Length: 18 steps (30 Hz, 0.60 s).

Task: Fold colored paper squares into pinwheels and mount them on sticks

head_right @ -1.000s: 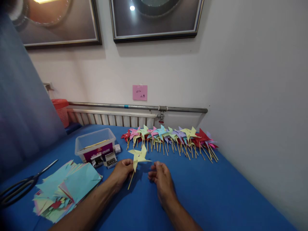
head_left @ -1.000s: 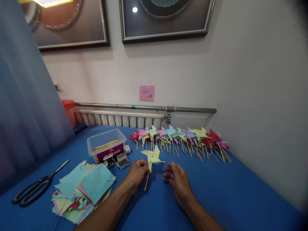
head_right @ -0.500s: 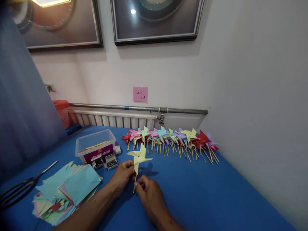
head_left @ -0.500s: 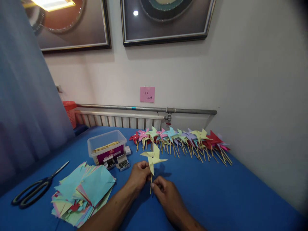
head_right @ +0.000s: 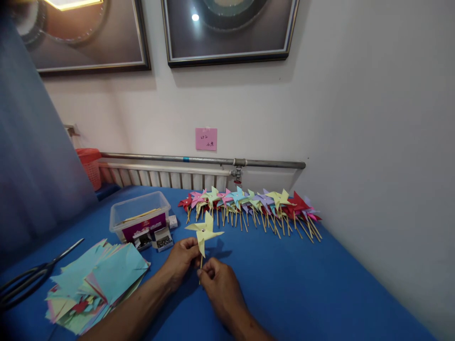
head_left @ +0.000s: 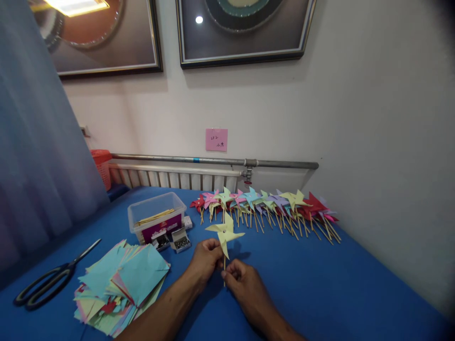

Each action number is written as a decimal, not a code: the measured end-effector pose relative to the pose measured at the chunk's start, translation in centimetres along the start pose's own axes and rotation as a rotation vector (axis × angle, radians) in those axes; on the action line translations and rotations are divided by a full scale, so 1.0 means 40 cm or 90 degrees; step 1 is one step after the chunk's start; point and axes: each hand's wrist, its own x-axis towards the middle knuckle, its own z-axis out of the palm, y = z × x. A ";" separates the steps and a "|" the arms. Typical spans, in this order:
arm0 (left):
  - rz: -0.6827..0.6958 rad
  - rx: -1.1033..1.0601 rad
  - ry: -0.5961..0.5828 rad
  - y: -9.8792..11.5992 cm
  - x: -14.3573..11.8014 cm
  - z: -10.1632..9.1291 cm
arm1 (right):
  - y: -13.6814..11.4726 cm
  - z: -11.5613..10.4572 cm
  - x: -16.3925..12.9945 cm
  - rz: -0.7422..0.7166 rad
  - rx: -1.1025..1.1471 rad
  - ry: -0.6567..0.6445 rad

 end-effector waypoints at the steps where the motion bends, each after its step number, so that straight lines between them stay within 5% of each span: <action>1: 0.000 -0.003 -0.001 0.000 0.000 0.000 | 0.000 -0.001 0.001 0.002 0.001 -0.002; 18: -0.065 0.056 -0.065 -0.005 -0.003 -0.004 | -0.003 -0.031 0.017 0.017 0.020 -0.026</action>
